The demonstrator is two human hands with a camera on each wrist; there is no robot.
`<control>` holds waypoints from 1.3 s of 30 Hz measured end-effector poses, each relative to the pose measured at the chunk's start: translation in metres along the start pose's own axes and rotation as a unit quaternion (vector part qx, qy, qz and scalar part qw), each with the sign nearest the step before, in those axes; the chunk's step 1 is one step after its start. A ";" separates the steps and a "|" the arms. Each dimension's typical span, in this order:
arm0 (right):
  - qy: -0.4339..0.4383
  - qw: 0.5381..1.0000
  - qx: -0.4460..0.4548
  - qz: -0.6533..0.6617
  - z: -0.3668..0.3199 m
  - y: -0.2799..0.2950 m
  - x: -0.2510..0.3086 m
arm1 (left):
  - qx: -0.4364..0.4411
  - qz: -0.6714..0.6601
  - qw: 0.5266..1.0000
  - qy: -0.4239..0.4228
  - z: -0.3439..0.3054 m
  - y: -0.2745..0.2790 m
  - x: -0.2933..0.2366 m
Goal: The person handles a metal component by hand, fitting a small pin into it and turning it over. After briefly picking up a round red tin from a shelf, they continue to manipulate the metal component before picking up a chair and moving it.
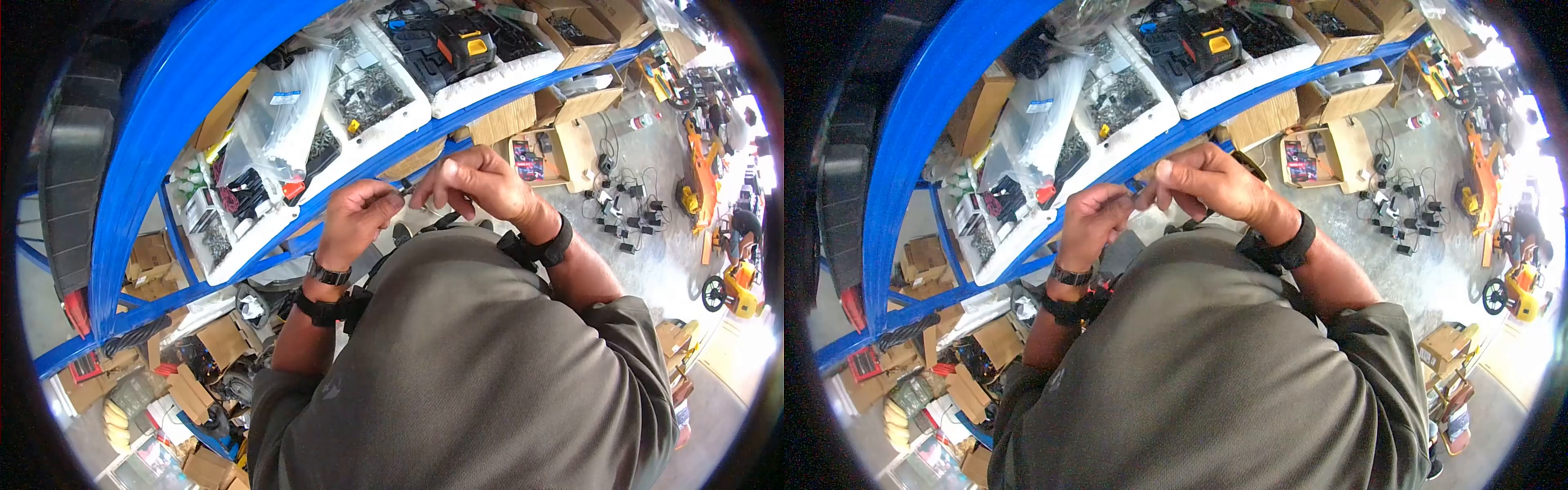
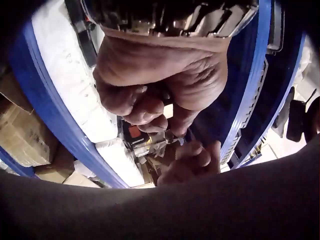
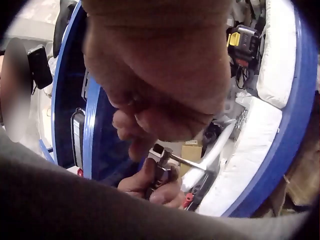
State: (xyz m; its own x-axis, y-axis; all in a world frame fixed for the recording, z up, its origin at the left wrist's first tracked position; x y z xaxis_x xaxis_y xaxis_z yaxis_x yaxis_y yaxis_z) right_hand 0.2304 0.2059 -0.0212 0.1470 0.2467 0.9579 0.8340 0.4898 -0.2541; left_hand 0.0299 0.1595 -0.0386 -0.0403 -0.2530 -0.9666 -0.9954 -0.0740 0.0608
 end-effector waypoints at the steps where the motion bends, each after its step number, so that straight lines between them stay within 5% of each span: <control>1: -0.018 1.000 0.013 -0.014 0.000 -0.001 0.000 | -0.006 -0.009 1.000 0.000 0.001 0.001 0.000; 5: -0.057 0.986 -0.092 -0.128 0.001 0.002 -0.004 | 0.008 0.008 1.000 0.010 0.000 0.002 -0.007; 7: -0.006 0.997 -0.055 -0.046 0.003 0.002 0.007 | 0.045 0.031 0.998 -0.007 -0.001 -0.003 -0.008; 10: 0.025 0.998 0.010 0.049 0.004 0.000 0.010 | -0.010 0.026 1.000 0.015 0.004 0.000 -0.003; 14: -0.048 0.993 -0.009 -0.105 0.005 -0.001 0.003 | -0.030 -0.005 0.999 0.024 0.005 0.005 -0.004; 18: 0.005 0.995 -0.088 -0.044 0.007 -0.001 0.010 | 0.017 0.021 1.000 0.009 0.003 -0.001 -0.004; 21: -0.014 1.000 0.003 0.005 0.009 0.002 0.009 | -0.023 0.017 0.999 0.029 0.009 0.000 -0.007; 25: -0.066 0.989 -0.077 -0.110 0.010 -0.002 0.009 | -0.036 0.000 0.999 0.022 0.008 0.008 -0.002; 30: -0.019 0.998 -0.058 0.013 0.012 -0.003 0.014 | 0.022 0.025 0.999 0.017 0.009 0.002 -0.001; 34: -0.044 0.995 -0.074 -0.043 0.010 -0.012 0.017 | 0.001 0.028 0.999 0.038 0.015 0.009 0.003; 37: 0.008 0.989 -0.148 -0.028 0.000 -0.007 0.001 | 0.077 0.018 0.996 0.037 0.029 0.000 0.003; 39: 0.090 0.966 -0.139 -0.199 0.005 -0.029 0.009 | 0.113 0.071 0.988 0.075 0.026 0.023 0.014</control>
State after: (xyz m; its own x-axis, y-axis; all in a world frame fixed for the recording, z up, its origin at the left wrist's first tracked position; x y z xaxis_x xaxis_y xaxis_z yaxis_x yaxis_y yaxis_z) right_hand 0.2049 0.1985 -0.0056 -0.1449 -0.0757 0.9865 0.9503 0.2671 0.1601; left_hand 0.0044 0.1798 -0.0575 -0.1839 -0.3872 -0.9035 -0.9754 0.1854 0.1191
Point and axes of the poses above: each hand's wrist, its own z-axis towards the middle knuckle, its own y-axis out of the back of the hand, x = y × z, the point moved 4 cm from there along z, towards the middle knuckle, and after that the axes turned 15 degrees about -x, right-handed, at the moved point
